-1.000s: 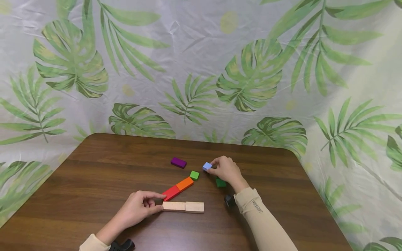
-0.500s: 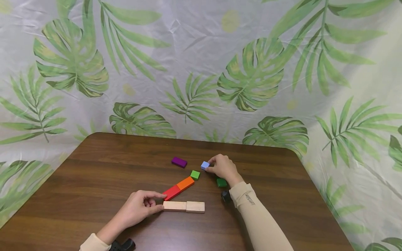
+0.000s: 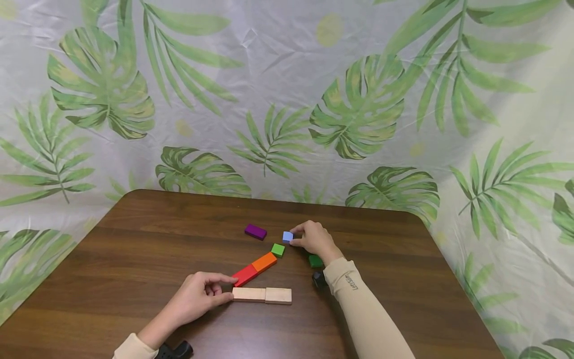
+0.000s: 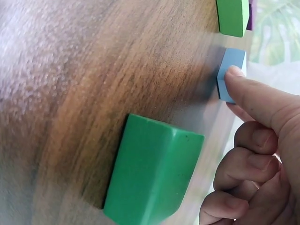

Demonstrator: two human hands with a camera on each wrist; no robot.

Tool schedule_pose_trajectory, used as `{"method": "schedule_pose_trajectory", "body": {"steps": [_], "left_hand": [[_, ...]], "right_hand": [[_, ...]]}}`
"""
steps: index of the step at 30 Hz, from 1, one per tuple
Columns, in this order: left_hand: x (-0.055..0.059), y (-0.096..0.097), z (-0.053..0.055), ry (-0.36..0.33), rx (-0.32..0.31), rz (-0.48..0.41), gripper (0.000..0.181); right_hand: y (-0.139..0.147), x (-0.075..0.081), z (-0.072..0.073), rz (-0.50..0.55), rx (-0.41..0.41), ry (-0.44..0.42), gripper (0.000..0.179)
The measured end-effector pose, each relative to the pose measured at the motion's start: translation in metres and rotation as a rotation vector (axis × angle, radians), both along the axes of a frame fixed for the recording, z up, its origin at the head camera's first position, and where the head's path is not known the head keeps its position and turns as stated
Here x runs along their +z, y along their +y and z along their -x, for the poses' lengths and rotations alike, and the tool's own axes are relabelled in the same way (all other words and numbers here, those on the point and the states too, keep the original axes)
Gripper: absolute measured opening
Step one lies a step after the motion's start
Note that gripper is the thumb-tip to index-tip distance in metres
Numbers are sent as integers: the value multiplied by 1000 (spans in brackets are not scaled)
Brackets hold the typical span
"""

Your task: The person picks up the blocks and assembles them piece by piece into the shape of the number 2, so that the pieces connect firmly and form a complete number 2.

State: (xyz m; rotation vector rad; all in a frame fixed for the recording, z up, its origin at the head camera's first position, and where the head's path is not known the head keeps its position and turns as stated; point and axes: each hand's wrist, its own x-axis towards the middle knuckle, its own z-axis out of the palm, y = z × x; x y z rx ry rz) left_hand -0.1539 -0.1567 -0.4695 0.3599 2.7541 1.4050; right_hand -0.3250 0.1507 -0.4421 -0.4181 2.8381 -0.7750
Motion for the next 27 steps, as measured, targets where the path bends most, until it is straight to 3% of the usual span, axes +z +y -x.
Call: {"method": "schedule_pose_trajectory", "body": {"steps": [7,12,17,27], "left_hand": [[-1,-1,0,-2,2,-3,24],[-1,-1,0,-6,-4,-12,25],[0,0,-1,8,-10,-34,26],[0,-1,0,3,-7,-33,25]], "right_hand": [[1,-2,4,41,60,-16,39],[11,-4,7,181,136,-85,41],[13,-5,9,275,125,-119,36],[12,-6,10,288,74,-155,32]]}}
